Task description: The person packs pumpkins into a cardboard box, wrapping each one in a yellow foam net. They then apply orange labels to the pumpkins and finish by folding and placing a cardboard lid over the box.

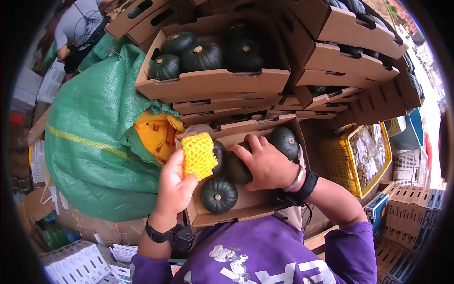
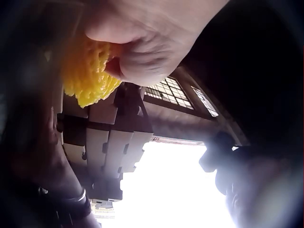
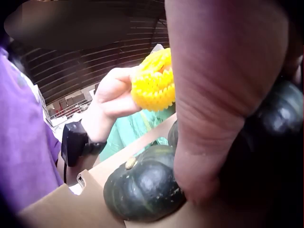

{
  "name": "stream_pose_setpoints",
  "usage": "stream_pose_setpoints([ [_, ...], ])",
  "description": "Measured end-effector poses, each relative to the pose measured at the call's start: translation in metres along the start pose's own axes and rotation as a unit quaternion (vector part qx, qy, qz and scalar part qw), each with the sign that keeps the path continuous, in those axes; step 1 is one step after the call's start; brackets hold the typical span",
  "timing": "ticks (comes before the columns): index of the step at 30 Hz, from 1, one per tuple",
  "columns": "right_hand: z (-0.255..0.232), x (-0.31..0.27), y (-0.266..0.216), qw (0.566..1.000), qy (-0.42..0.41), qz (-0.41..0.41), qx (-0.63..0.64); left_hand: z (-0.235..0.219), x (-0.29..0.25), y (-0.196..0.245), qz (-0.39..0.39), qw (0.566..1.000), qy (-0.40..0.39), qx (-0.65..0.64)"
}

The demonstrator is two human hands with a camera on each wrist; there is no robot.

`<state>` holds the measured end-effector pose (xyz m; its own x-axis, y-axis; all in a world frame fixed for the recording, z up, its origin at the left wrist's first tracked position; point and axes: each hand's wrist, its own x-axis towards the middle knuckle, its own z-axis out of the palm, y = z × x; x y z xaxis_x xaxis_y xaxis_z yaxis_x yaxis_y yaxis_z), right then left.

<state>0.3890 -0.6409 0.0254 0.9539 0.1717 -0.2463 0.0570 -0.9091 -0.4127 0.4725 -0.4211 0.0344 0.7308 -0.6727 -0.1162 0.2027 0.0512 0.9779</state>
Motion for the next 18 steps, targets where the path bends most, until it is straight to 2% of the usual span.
stream_pose_setpoints([
  [2,-0.010,-0.010,-0.023,0.983,0.186,-0.004,-0.009,0.009,0.001,0.001,0.037,0.997,-0.055,-0.027],
  [3,-0.009,-0.012,-0.040,0.973,0.221,-0.030,-0.055,0.017,0.001,-0.007,-0.009,0.994,-0.112,0.001],
  [4,-0.011,-0.015,-0.053,0.960,0.256,-0.054,-0.099,0.024,-0.002,-0.008,0.040,0.973,-0.042,0.225],
  [5,-0.026,-0.025,-0.055,0.972,0.218,-0.084,-0.031,0.025,0.000,-0.011,0.010,0.996,-0.058,0.071],
  [6,-0.027,-0.026,-0.036,0.957,0.175,-0.066,0.221,0.024,0.005,-0.014,-0.016,0.993,-0.078,-0.084],
  [7,-0.028,-0.027,-0.017,0.874,0.154,-0.036,0.460,0.026,0.006,-0.011,-0.047,0.978,-0.090,-0.183],
  [8,-0.022,-0.028,0.001,0.667,0.059,0.037,0.741,0.026,0.003,-0.006,-0.092,0.950,-0.113,-0.275],
  [9,-0.009,-0.020,0.011,0.564,0.078,0.099,0.816,0.027,-0.003,-0.010,-0.095,0.933,-0.134,-0.319],
  [10,0.005,-0.019,0.006,0.567,0.012,0.071,0.820,0.030,-0.006,-0.013,-0.098,0.914,-0.156,-0.362],
  [11,0.013,-0.020,-0.004,0.538,-0.023,0.030,0.842,0.031,-0.004,-0.014,-0.096,0.912,-0.159,-0.365],
  [12,0.020,-0.023,-0.010,0.504,-0.058,-0.010,0.862,0.032,-0.005,-0.015,-0.128,0.904,-0.149,-0.379],
  [13,0.022,-0.015,-0.001,0.536,-0.020,-0.029,0.844,0.033,-0.007,-0.015,-0.160,0.896,-0.138,-0.391],
  [14,0.008,-0.011,-0.003,0.635,0.115,0.061,0.761,0.035,-0.006,-0.012,-0.159,0.896,-0.139,-0.390],
  [15,-0.009,-0.018,-0.007,0.802,0.220,0.084,0.549,0.036,-0.001,-0.005,-0.139,0.934,-0.090,-0.316],
  [16,-0.018,-0.024,-0.010,0.900,0.307,0.100,0.292,0.037,0.001,0.000,-0.120,0.963,-0.036,-0.240],
  [17,-0.014,-0.027,-0.013,0.898,0.349,0.050,0.262,0.037,0.001,-0.006,-0.006,0.996,-0.003,-0.086],
  [18,-0.003,-0.029,-0.008,0.880,0.312,0.058,0.354,0.036,0.000,-0.008,-0.004,0.997,-0.001,-0.082],
])
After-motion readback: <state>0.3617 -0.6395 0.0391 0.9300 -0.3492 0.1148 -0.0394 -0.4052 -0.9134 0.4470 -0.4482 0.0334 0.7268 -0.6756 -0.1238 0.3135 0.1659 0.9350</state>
